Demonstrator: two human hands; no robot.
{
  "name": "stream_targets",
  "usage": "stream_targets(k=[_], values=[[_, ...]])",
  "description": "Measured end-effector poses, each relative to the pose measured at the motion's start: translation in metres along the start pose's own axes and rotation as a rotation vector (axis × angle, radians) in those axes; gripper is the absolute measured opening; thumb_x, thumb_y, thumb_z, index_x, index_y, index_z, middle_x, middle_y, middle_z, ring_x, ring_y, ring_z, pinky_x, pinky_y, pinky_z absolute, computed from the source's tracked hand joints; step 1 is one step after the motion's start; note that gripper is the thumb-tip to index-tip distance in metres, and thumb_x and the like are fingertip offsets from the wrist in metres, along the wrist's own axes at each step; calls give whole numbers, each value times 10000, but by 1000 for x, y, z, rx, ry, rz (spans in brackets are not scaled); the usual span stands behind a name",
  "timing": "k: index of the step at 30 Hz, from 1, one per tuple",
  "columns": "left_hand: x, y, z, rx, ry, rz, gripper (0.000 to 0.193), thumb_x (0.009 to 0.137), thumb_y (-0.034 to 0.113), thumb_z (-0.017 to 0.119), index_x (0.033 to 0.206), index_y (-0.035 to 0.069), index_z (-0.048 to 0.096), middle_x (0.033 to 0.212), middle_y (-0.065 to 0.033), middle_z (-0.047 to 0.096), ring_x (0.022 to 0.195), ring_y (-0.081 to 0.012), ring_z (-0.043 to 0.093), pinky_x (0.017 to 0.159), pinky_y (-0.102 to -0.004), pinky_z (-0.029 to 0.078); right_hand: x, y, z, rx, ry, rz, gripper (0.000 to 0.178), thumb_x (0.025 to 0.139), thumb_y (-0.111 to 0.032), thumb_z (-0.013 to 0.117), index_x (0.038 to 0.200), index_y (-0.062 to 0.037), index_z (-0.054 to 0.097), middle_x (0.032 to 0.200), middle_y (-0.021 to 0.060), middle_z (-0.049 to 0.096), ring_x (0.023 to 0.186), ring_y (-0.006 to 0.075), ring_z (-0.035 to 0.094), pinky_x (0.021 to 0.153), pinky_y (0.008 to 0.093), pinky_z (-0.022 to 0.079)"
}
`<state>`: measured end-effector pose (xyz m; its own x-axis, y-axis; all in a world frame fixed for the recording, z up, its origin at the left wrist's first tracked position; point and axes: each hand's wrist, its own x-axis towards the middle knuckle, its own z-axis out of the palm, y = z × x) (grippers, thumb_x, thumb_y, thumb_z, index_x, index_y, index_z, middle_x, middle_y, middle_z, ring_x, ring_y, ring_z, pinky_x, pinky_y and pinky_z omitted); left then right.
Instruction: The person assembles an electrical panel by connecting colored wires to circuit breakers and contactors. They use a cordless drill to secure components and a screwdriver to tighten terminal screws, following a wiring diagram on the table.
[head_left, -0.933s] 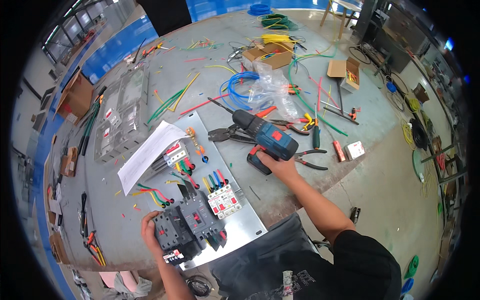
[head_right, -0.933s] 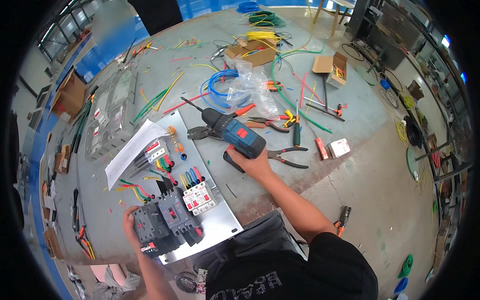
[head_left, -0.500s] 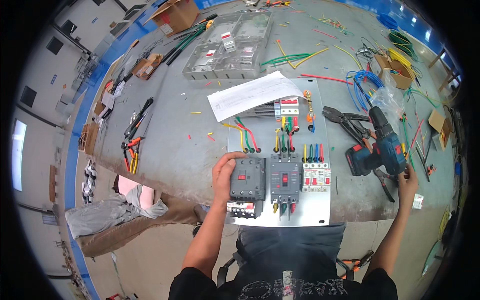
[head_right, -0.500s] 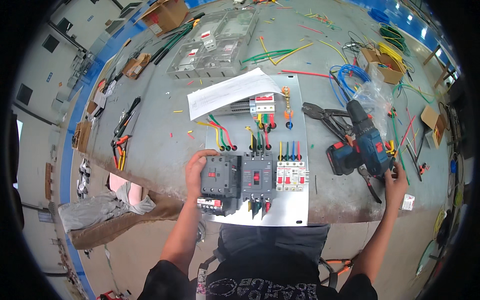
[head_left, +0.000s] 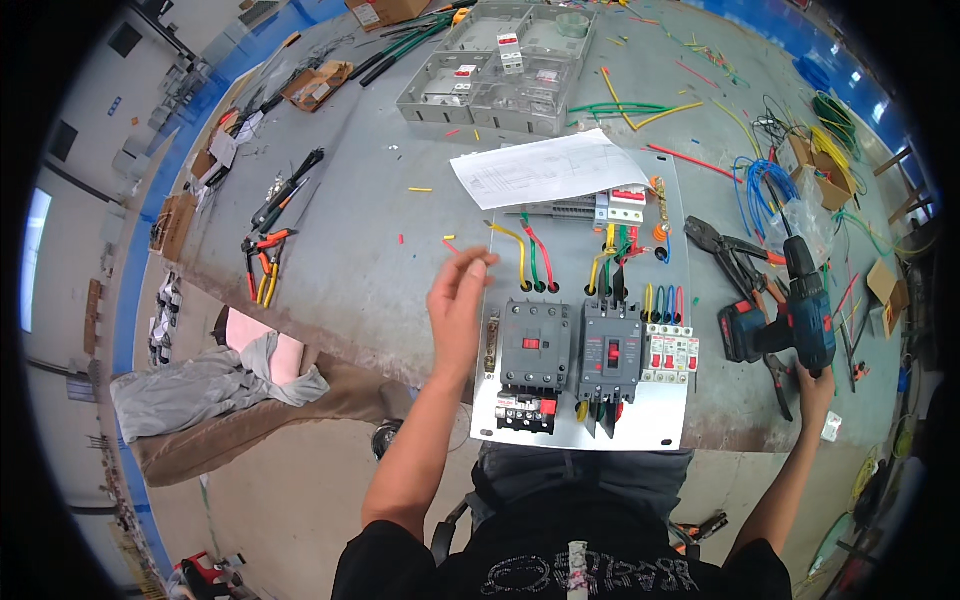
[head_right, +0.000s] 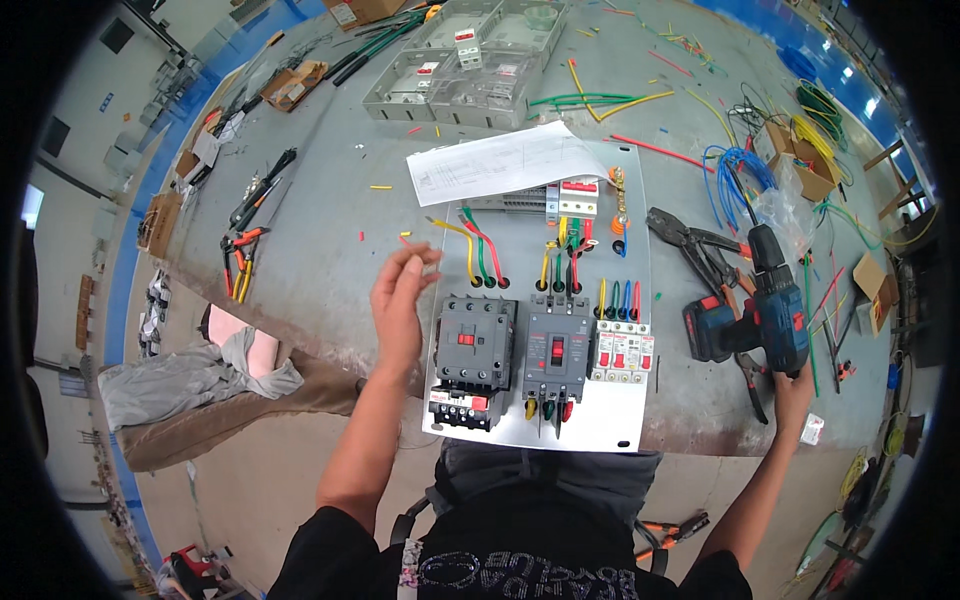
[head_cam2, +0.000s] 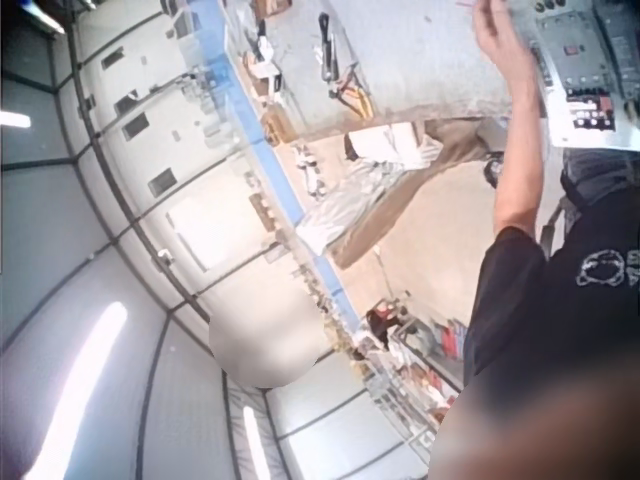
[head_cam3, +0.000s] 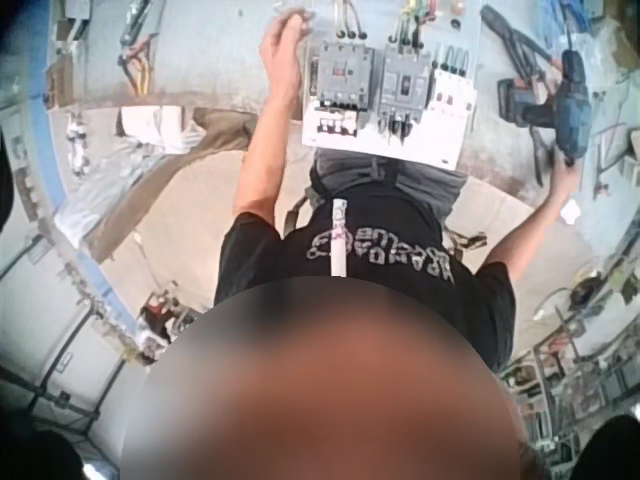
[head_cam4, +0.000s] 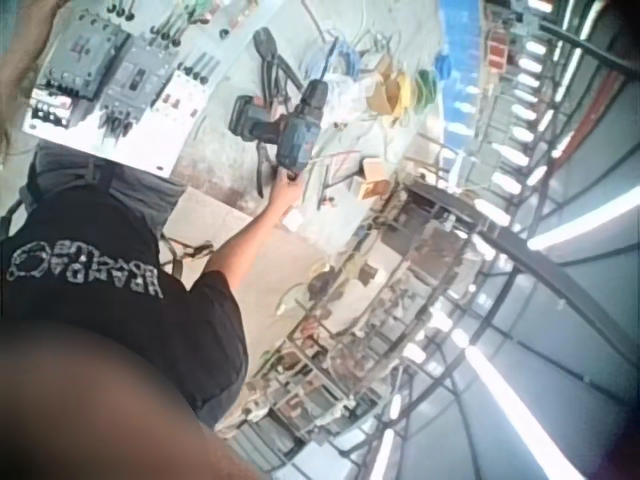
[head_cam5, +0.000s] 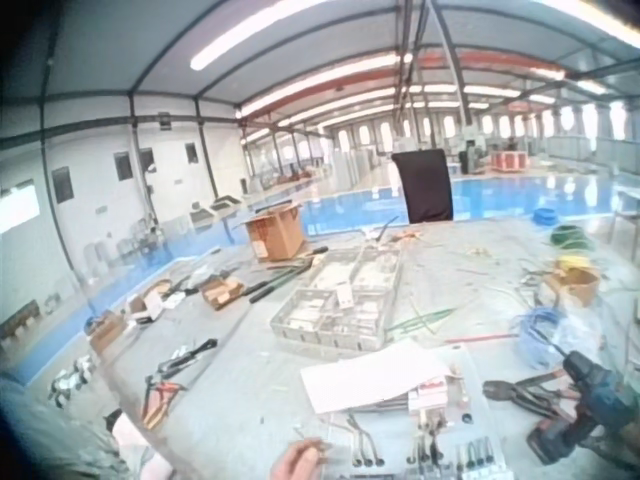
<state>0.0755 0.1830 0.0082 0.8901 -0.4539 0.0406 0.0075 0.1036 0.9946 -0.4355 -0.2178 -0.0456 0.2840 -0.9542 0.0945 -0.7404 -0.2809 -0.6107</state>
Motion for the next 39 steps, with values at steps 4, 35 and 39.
stream_targets(k=[4,35,39], values=[[36,9,-1,18,-166,-8,561,984,225,673,1468,-29,545,1427,-161,627,1362,-259,568,1140,-404,442,-13,17,-11,-22,163,-152,385,934,-102,743,1294,14,669,1085,102,742,991,175,681,899,321,521],[120,45,12,276,-803,-73,189,930,124,749,1042,-23,788,1023,-103,751,987,-184,676,923,-338,508,-108,-100,33,260,23,-48,159,900,-105,788,1017,-1,760,915,72,666,794,168,647,720,301,509],[116,77,28,473,-870,84,132,915,62,758,1028,4,796,1006,-95,749,1015,-212,678,949,-370,510,-103,-103,31,240,-7,-54,159,901,-114,790,1009,-2,759,918,79,666,783,176,639,713,310,503]])
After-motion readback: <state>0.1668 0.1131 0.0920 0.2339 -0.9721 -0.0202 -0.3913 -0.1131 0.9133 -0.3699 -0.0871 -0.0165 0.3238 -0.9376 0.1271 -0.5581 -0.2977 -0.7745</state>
